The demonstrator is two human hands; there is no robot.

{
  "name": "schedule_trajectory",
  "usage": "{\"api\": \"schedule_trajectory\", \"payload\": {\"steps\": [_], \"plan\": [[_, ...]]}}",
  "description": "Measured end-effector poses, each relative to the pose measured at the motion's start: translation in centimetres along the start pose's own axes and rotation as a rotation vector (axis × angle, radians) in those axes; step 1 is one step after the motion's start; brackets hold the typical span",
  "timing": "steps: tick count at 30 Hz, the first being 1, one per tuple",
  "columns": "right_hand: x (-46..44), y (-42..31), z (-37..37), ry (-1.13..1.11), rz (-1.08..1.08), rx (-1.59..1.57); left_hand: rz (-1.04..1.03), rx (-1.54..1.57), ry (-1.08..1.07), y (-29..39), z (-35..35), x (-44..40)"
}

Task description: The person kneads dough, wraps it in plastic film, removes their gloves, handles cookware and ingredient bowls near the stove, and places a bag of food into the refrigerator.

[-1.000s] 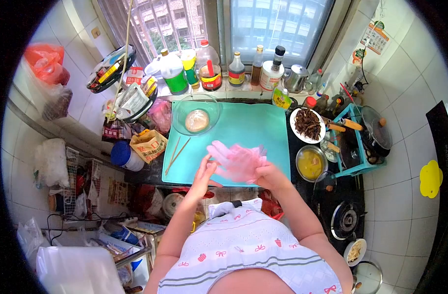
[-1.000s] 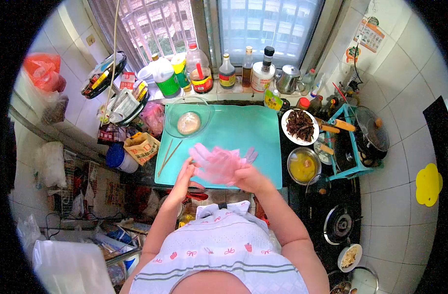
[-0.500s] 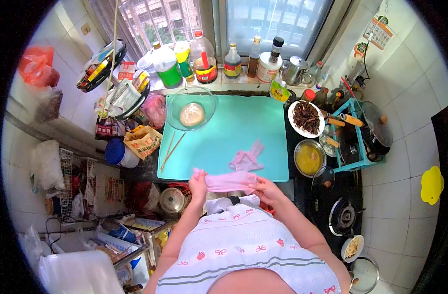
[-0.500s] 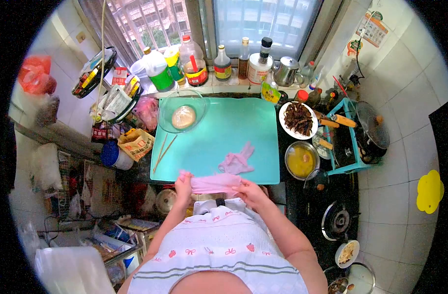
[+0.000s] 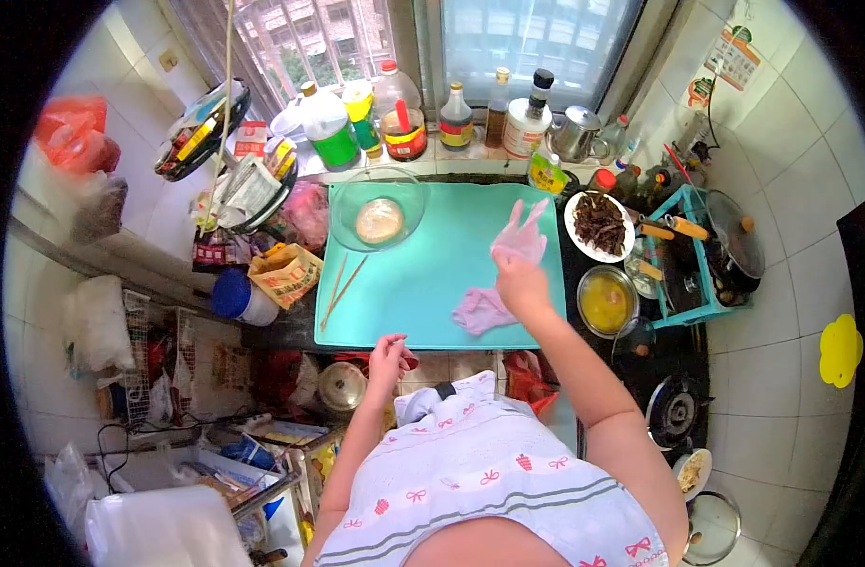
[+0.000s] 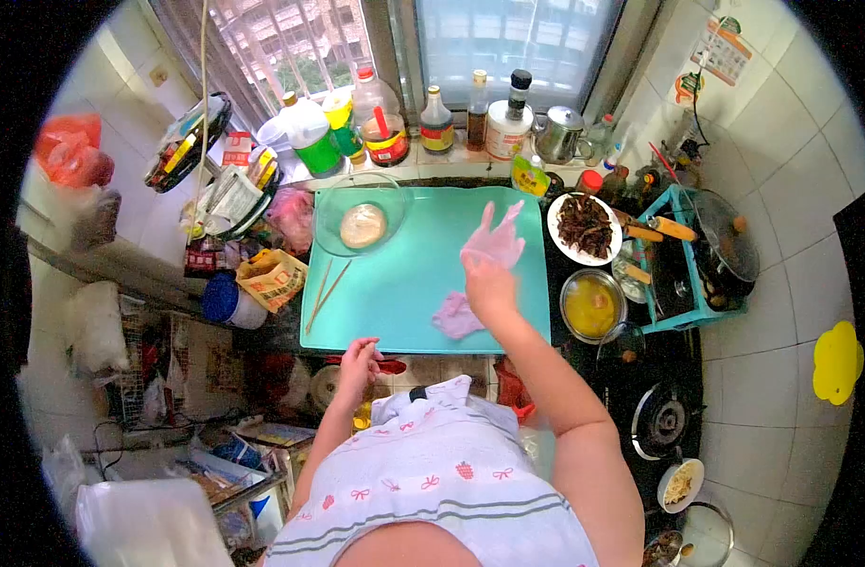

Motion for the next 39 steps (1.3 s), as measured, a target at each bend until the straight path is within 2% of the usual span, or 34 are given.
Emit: {"api": "schedule_trajectory", "payload": {"steps": [2,4,6,8,10,11,13,15,16,17,20,22,25,26,29,30,33,37,39], "plan": [[0.6,-0.4,-7.5,-0.075,-0.017,0.197,0.015,0.019,0.018,-0.9,0.9,1.1],[2.2,0.6,-18.9,-0.249,-0.143,0.117,-0.008,0.029,0.031,-2.1,1.9,2.0],[6.1,-2.2,-19.5,-0.473,0.001,0.33,-0.031,0.019,0.005,-2.9,2.7,3.1],[8.6,-4.8,-18.9,-0.695,-0.1,0.109,-0.025,-0.038,-0.048,-3.1,3.3,4.2],[11.4,-7.7,-18.0,-0.785,-0.085,-0.005,0.024,-0.003,-0.124,-3.8,3.7,4.7],[12.5,-9.0,-16.8,-0.777,-0.022,-0.066,0.047,0.051,-0.132,-4.2,3.3,4.9],[14.2,-10.5,-15.3,-0.796,-0.169,-0.201,-0.004,0.127,-0.168,-5.5,2.3,4.3],[16.0,-11.0,-13.2,-0.607,-0.181,-0.297,-0.207,-0.444,-0.164,-8.2,1.9,2.7],[16.9,-11.0,-12.1,-0.547,-0.197,-0.335,-0.122,-0.447,-0.229,-7.0,0.9,3.4],[17.8,-10.8,-10.9,-0.479,-0.227,-0.367,-0.186,-0.518,-0.318,-8.2,0.5,2.1],[22.5,-9.4,-8.0,-0.388,-0.44,-0.362,-0.042,-0.294,-0.57,-7.6,-3.2,2.7],[26.7,-8.5,-7.2,-0.328,-0.55,-0.312,0.118,-0.196,-0.664,-8.1,-5.7,3.2],[34.1,-7.7,-4.8,-0.243,-0.759,-0.335,0.256,-0.322,-0.808,-8.0,-9.7,5.4],[36.6,-7.3,-4.9,-0.32,-0.844,-0.419,0.244,-0.34,-0.879,-8.0,-11.3,6.7],[43.8,-7.7,-4.2,-0.136,-0.989,-0.385,0.196,-0.352,-1.038,-8.5,-15.0,10.3],[46.1,-8.1,-3.8,-0.06,-1.012,-0.412,0.17,-0.339,-1.07,-8.8,-16.2,11.7],[52.2,-9.4,-3.4,-0.078,-1.106,-0.436,0.132,-0.3,-1.15,-10.3,-18.9,16.3],[59.3,-11.3,-3.7,-0.09,-0.957,-0.395,0.172,-0.295,-1.201,-15.4,-21.1,22.1],[63.6,-12.6,-2.8,-0.145,-0.974,-0.433,0.199,-0.298,-1.205,-18.3,-21.6,26.0]]}}
Point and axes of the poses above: each hand's wrist, its own x-axis away from the middle knuckle, its own z-axis out of the back of the hand, y = z × x, the point moved 4 cm from there along -x, towards the middle knuckle, and after that the axes turned 6 degrees about -y, right-handed, at the moved point
